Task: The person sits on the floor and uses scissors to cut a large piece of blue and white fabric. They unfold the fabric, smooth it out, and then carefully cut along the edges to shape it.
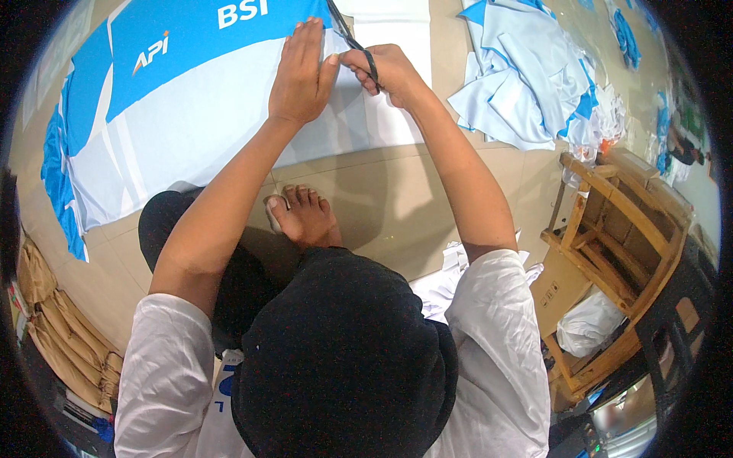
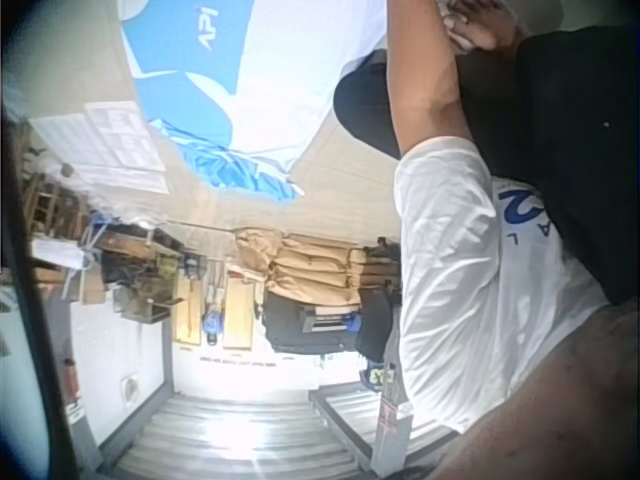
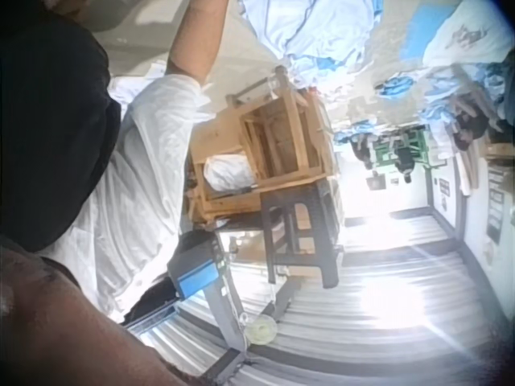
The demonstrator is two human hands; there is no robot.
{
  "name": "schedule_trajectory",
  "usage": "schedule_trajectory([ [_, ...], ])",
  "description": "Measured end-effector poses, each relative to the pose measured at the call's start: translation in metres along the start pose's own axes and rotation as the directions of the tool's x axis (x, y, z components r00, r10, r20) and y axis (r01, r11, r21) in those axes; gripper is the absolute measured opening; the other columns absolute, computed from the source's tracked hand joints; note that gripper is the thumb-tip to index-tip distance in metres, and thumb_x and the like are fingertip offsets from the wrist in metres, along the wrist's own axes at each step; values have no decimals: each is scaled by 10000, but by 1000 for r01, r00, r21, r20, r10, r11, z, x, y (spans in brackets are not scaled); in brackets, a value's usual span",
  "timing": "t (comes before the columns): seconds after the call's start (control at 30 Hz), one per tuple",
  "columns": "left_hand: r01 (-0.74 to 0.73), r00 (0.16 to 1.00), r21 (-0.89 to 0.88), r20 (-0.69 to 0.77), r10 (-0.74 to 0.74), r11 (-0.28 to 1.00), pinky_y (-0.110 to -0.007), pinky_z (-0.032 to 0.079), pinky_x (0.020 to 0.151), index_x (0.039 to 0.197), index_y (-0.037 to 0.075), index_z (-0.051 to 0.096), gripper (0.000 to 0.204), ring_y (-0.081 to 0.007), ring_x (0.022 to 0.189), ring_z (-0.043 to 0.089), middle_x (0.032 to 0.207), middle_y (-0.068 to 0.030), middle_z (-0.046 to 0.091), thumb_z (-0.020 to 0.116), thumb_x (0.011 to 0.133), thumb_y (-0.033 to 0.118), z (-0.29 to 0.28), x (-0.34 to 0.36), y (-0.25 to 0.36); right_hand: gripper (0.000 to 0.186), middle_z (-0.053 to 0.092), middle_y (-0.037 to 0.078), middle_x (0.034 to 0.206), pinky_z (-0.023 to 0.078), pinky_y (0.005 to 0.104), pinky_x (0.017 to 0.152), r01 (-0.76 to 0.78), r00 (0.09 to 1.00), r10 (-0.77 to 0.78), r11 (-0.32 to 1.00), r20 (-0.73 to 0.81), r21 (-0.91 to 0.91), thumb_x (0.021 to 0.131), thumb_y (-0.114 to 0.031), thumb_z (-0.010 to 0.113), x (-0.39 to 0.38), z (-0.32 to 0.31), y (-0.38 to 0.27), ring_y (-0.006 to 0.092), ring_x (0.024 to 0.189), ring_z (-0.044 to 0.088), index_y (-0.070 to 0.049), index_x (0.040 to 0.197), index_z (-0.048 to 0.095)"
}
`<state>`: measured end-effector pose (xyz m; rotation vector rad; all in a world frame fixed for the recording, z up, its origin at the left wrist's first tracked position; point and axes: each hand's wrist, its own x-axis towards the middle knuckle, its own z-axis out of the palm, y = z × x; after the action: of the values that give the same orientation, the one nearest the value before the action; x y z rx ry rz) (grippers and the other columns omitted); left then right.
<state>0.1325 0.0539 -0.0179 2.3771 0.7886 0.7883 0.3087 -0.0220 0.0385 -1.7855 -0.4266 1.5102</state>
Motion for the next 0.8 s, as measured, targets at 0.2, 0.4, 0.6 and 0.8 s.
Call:
schedule_trajectory([
  [0.2,11,1000,-10,10,-11,1000,-557,298,1295,1616,-48,387,610,-476,1546,386,1632,-290,450,472,1140,325,-1,1,0,316,547,-13,622,352,275,467,21,1000,-21,1000,5,7,870,-272,817,5,0,0,100,506,476,-84,709,621],
  [0.4,17,1000,-4,5,-17,1000,-552,301,1295,1621,-37,382,612,-463,1553,381,1634,-281,451,484,1135,321,0,0,0,305,550,-21,647,359,258,472,23,1000,-23,1000,6,-14,910,-304,798,6,3,-1,81,501,461,-78,785,634],
  [0.6,48,998,-44,29,-47,998,-554,287,1300,1623,-41,373,611,-466,1558,371,1638,-285,442,491,1129,299,-4,2,4,297,559,-19,648,366,255,467,-1,1000,1,1000,-25,-28,914,-294,800,7,4,-1,80,498,469,-63,802,651],
  [0.8,71,997,-132,17,-69,989,-546,277,1303,1628,-53,355,616,-458,1564,366,1654,-282,425,487,1131,284,-5,3,-3,327,562,18,618,365,277,455,11,999,-13,1000,-50,-28,844,-256,823,6,7,-3,110,503,502,-49,697,616],
])
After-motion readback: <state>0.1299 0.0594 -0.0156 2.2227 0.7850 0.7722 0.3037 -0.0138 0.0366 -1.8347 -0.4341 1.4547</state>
